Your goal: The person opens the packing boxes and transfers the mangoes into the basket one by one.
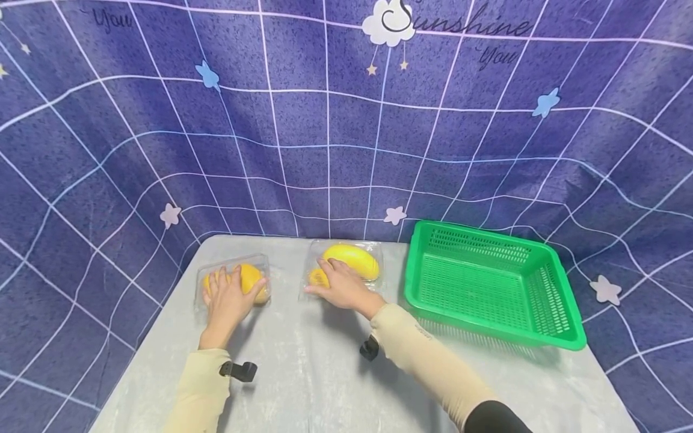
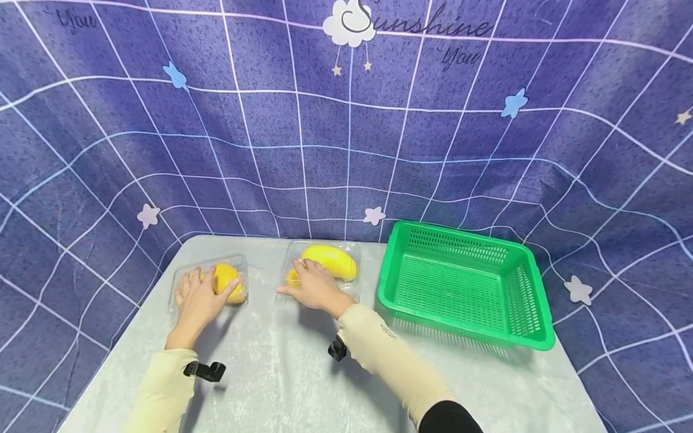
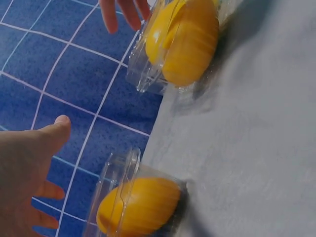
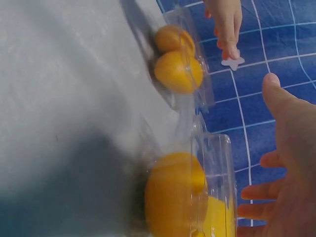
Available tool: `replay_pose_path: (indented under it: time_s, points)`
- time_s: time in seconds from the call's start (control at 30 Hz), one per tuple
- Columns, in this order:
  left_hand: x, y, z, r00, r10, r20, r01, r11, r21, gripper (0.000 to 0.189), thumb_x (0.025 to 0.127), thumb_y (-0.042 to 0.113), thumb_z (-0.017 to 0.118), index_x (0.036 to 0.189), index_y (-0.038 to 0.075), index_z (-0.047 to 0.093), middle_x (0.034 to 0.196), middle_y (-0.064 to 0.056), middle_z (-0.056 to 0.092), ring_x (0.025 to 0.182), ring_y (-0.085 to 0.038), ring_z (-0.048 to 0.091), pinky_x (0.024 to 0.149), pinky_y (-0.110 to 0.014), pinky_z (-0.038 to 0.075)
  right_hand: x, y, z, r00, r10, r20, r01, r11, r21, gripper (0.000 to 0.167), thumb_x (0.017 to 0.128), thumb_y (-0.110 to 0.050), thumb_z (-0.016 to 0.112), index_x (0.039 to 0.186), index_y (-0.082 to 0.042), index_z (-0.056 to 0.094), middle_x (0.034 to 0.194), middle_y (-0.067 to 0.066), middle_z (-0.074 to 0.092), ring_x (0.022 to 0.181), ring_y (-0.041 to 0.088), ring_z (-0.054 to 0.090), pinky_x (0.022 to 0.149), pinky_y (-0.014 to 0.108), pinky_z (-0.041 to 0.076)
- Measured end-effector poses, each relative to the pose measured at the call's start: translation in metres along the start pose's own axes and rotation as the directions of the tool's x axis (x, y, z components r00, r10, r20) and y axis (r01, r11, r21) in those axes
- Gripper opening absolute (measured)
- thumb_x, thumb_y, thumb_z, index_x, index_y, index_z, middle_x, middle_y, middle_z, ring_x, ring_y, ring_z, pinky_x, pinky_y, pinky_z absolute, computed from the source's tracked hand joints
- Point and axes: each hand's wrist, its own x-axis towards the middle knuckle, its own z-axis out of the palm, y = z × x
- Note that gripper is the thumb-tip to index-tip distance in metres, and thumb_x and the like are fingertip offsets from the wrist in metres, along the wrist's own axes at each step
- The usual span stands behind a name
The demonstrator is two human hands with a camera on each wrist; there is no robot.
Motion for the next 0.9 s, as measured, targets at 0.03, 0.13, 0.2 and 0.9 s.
replay_pose_path:
  time_s: [0.03,0.13,0.2,0.9]
  points:
    - [0.000,-0.001,0.000,1.000,-0.004,-0.001,0.004,1.000,0.002,0.089,0.091,0.066,0.047,0.149,0.001,0.030,0.155,-0.036,0.014,0.144,-0.056,0.003,0.113,-0.073,0.002,0.001,-0.001,0.001,1.000,-0.006,-0.001,0.006,1.000,-0.010,0.087,0.088,-0.070,0.050,0.151,-0.013,0.035,0.151,0.016,0.043,0.141,0.033,0.039,0.118,0.046,0.032]
    - [-0.001,-0.004,-0.001,1.000,-0.015,-0.003,0.015,1.000,-0.010,0.088,0.092,0.065,0.047,0.150,0.001,0.029,0.155,-0.036,0.013,0.144,-0.056,0.003,0.112,-0.074,0.002,0.004,-0.006,0.003,1.000,-0.024,-0.002,0.024,0.999,-0.034,0.085,0.089,-0.068,0.049,0.151,-0.011,0.035,0.152,0.016,0.041,0.142,0.031,0.037,0.120,0.043,0.029]
    - [-0.002,-0.005,-0.003,1.000,-0.019,-0.002,0.019,1.000,-0.020,0.088,0.092,0.065,0.047,0.150,0.001,0.029,0.155,-0.036,0.012,0.144,-0.056,0.001,0.111,-0.075,0.001,0.006,-0.011,0.003,0.999,-0.036,0.001,0.036,0.998,-0.049,0.084,0.090,-0.068,0.049,0.151,-0.011,0.035,0.152,0.016,0.041,0.143,0.030,0.036,0.121,0.042,0.028]
    - [-0.004,-0.029,-0.015,0.997,-0.082,-0.015,0.081,0.996,-0.035,0.091,0.093,0.069,0.039,0.150,-0.001,0.027,0.156,-0.035,0.006,0.144,-0.057,-0.002,0.110,-0.076,-0.001,0.017,-0.058,0.020,0.992,-0.106,0.066,0.113,0.988,-0.104,0.085,0.090,-0.070,0.046,0.152,-0.014,0.031,0.152,0.016,0.040,0.143,0.031,0.036,0.122,0.042,0.026]
